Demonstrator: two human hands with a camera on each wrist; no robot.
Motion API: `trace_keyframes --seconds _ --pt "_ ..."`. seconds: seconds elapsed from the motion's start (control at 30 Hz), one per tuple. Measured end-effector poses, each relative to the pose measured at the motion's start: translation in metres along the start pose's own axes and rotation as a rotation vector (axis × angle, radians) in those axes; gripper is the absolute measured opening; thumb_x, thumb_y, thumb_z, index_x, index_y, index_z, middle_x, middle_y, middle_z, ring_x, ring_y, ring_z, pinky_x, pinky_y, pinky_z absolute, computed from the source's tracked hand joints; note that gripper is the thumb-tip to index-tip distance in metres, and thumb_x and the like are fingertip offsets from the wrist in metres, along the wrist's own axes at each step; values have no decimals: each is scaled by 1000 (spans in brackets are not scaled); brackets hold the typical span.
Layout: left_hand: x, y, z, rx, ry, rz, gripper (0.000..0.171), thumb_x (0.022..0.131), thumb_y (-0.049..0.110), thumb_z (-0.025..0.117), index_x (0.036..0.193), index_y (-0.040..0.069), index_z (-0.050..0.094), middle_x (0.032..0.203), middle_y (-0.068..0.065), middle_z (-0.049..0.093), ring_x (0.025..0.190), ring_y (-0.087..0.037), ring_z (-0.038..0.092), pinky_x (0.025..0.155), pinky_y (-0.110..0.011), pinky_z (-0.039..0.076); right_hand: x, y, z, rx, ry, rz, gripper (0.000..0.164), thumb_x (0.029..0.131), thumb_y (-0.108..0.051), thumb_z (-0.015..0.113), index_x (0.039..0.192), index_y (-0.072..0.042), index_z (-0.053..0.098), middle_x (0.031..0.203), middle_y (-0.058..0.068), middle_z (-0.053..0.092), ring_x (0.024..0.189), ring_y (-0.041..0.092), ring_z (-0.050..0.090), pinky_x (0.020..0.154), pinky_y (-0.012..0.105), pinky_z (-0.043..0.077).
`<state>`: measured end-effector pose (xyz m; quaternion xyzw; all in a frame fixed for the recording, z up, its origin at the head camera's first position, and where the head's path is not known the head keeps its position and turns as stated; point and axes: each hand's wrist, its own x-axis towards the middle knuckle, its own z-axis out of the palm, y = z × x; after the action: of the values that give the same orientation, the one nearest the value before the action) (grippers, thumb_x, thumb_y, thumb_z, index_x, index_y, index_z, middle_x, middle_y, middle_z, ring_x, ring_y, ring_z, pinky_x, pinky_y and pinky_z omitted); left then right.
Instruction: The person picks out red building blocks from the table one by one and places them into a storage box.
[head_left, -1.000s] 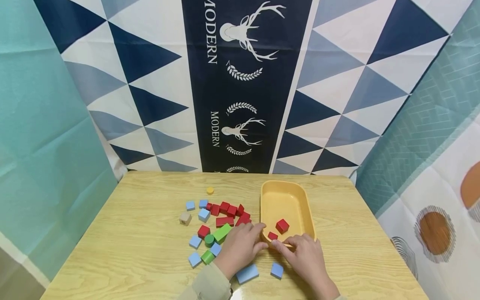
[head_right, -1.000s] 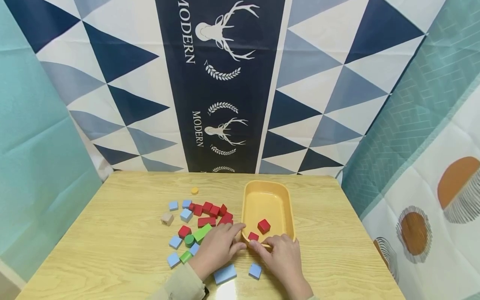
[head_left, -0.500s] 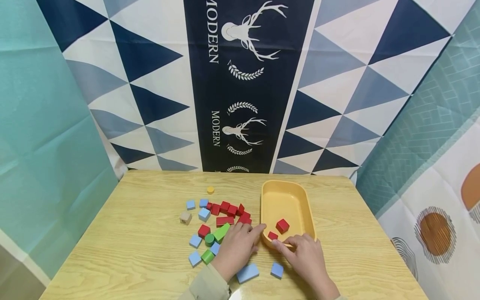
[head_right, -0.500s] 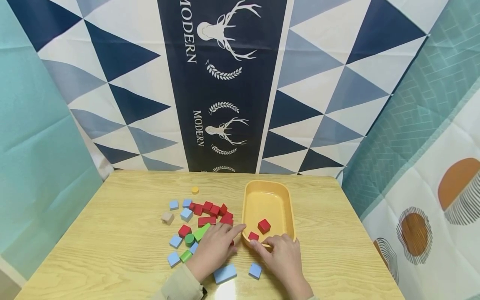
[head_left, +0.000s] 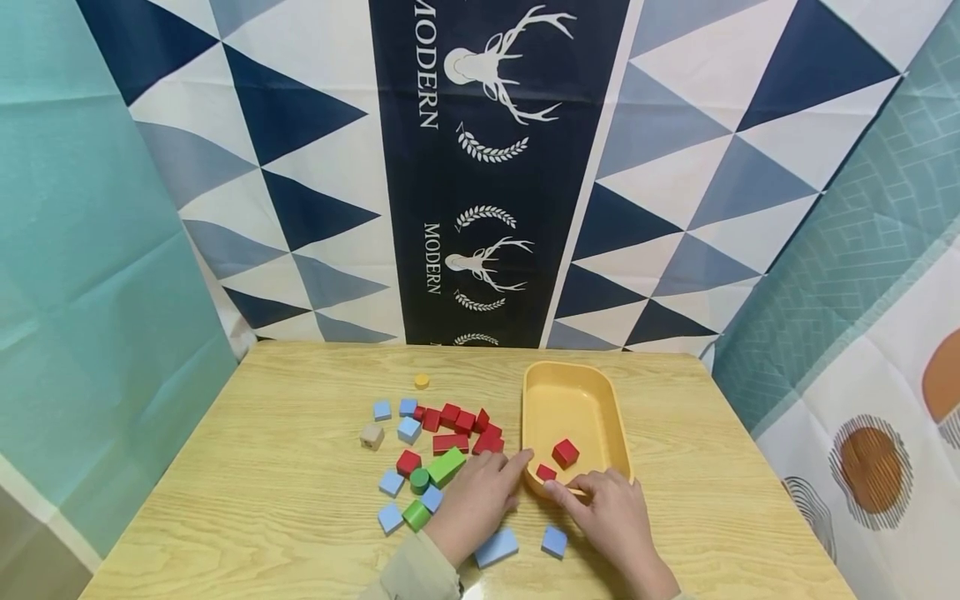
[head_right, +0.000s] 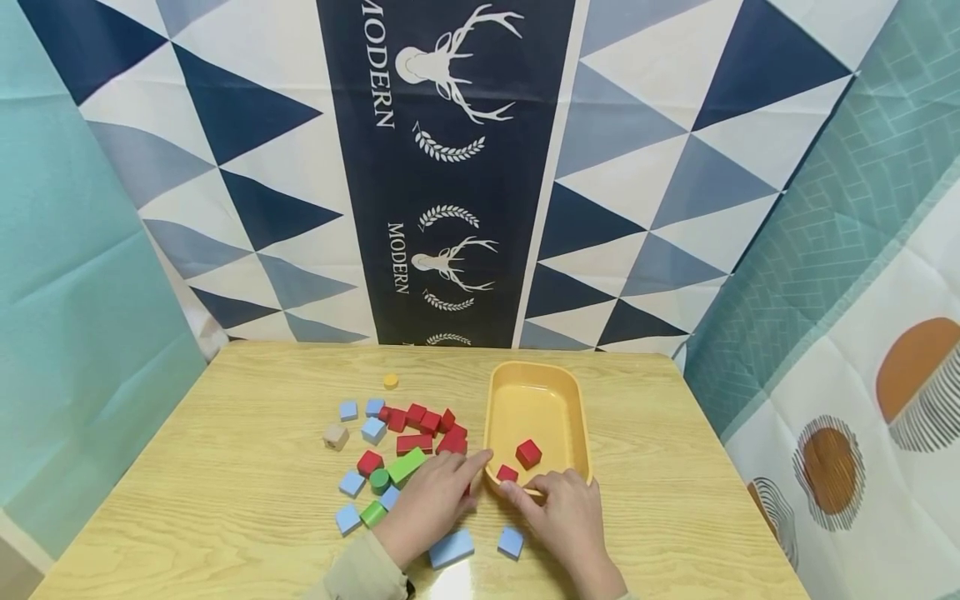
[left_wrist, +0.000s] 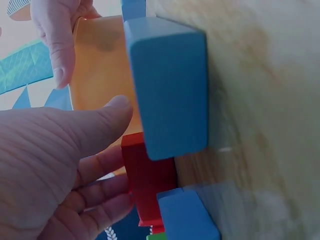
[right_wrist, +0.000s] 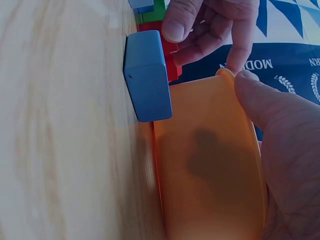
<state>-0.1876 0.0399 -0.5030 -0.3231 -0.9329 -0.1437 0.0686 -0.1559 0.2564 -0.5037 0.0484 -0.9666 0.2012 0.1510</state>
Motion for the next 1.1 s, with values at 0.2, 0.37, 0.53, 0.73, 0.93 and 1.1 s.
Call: trace_keyframes --seconds 0.2,0.37,0.53,0.73,0.93,1.1 --pt "0 1 2 -6 14 9 64 92 32 72 149 23 43 115 4 61 107 -13 48 102 -38 44 0 0 1 1 12 -9 40 81 -65 68 70 -27 75 74 -11 70 72 12 50 66 45 38" --pt "0 2 3 39 48 1 64 90 33 73 147 23 45 114 3 61 108 -15 49 105 -43 39 0 0 2 4 12 -8 40 80 -65 69 69 -27 75 74 -11 70 71 12 50 64 42 37" --pt "0 3 2 22 18 2 64 92 34 71 149 23 42 112 4 61 104 -12 51 101 -37 45 0 0 1 10 20 -9 39 80 -64 70 68 -27 75 72 -12 69 70 11 49 63 40 37" --pt "0 3 2 41 38 35 65 91 33 72 148 20 43 115 3 60 109 -13 47 102 -37 44 -1 0 0 10 15 -6 38 80 -64 70 68 -28 75 72 -12 69 69 11 48 63 39 36" --pt "0 1 4 54 40 29 65 91 34 72 148 22 43 115 4 61 110 -14 48 106 -40 40 -1 1 1 8 13 -5 39 80 -65 69 69 -28 75 73 -12 69 70 12 49 63 39 35" --pt "1 0 4 25 34 27 65 91 31 72 148 23 43 113 5 61 106 -12 50 104 -39 41 0 1 1 6 10 -7 39 81 -65 68 69 -29 75 74 -12 70 70 11 49 63 40 36"
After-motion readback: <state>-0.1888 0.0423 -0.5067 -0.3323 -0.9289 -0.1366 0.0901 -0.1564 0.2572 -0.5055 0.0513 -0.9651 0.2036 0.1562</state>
